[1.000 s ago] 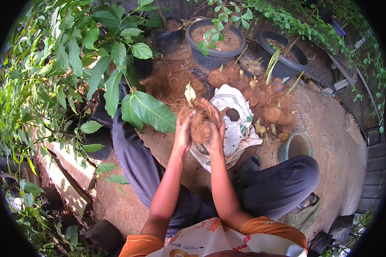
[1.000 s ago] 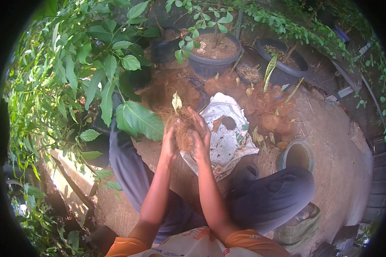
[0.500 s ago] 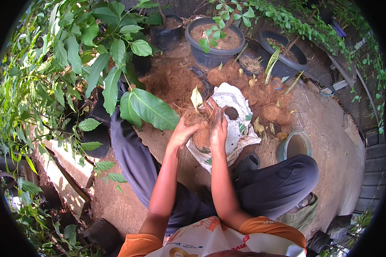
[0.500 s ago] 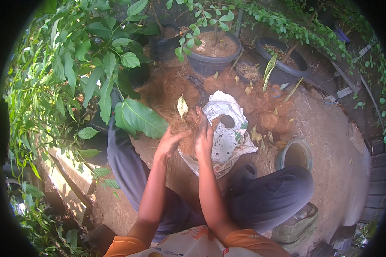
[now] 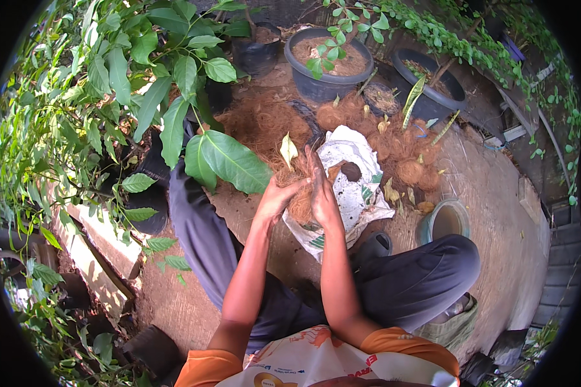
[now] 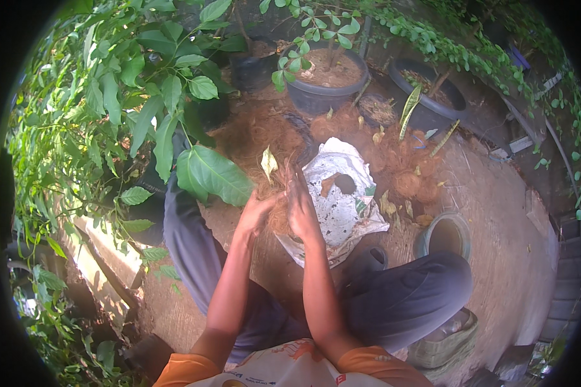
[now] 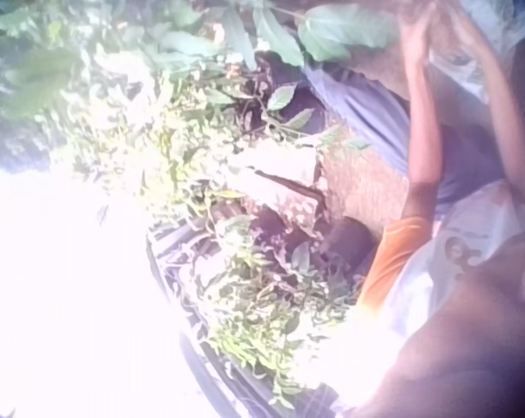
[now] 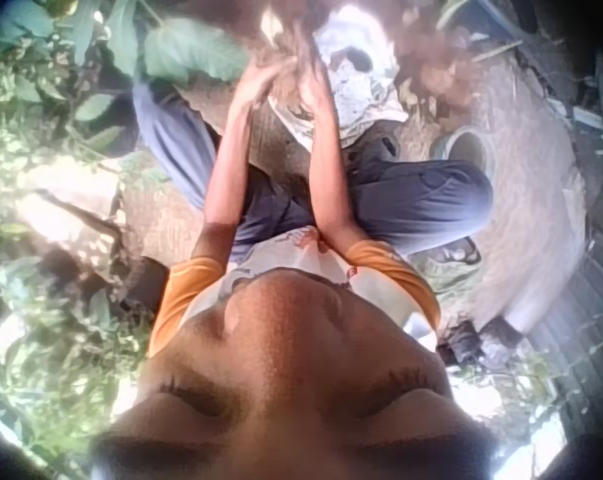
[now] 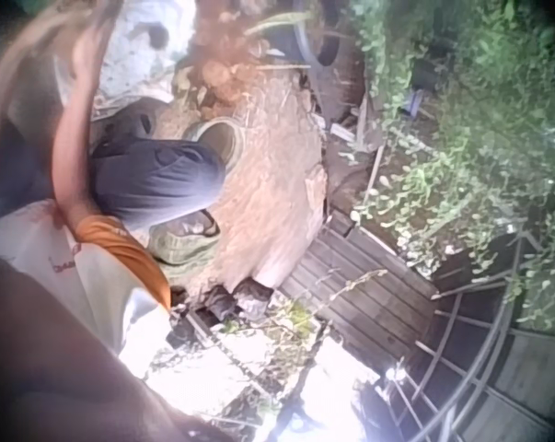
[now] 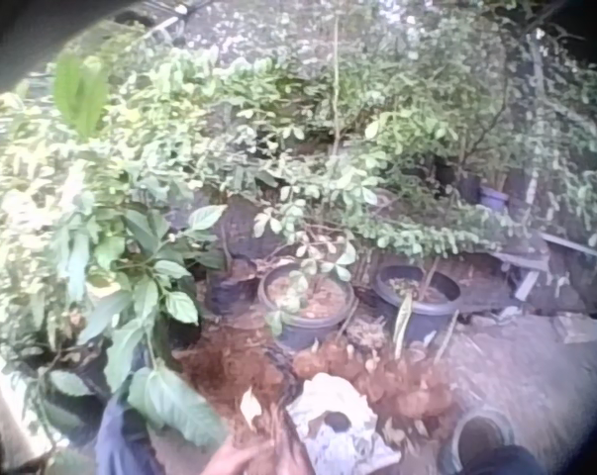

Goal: The person sits on the ground and wraps small plants with fibrous material, using a white sack as a work surface. They repeatedly pick up a plant, wrap it with the fibrous material, and place it aside.

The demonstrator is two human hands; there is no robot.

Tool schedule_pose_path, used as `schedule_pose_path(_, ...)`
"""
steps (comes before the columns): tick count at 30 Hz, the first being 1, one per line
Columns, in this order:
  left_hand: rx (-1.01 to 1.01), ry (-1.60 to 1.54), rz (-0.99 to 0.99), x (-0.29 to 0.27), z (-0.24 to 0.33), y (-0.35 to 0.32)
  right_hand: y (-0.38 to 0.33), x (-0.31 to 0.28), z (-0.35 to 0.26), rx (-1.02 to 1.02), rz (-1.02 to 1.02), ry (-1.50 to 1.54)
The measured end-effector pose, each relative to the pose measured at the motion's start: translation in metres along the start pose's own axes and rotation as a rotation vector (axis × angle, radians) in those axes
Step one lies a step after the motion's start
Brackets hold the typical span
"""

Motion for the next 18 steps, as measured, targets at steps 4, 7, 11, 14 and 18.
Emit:
schedule_pose_path(4,-0.003,-0.189,-0.021,-0.009,-0.013,0.008,0.001,0.009,-0.005,-0.044,-0.064,0.282)
schedule_pose_path(7,-0.064,-0.520,0.037,-0.017,-0.021,0.014,0.003,0.006,-0.007,-0.038,-0.025,0.468)
schedule_pose_path(11,-0.068,-0.827,0.034,-0.023,-0.020,0.020,0.005,-0.006,0.000,0.086,-0.028,0.638)
schedule_pose_path(14,-0.079,-0.857,0.085,-0.026,-0.018,0.020,-0.001,-0.001,0.005,-0.014,-0.218,0.401)
schedule_pose_path(18,-0.060,-0.749,0.141,-0.020,-0.023,0.020,0.001,0.010,0.016,-0.026,-0.134,0.237)
Point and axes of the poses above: each hand's wrist, its own y-axis towards the middle knuckle, its own x-axis out of the palm, z = x × y, the point moved 2 cm from there along y, towards the middle knuckle, and after that the axes turned 10 degrees about x, right-handed, at the moved point
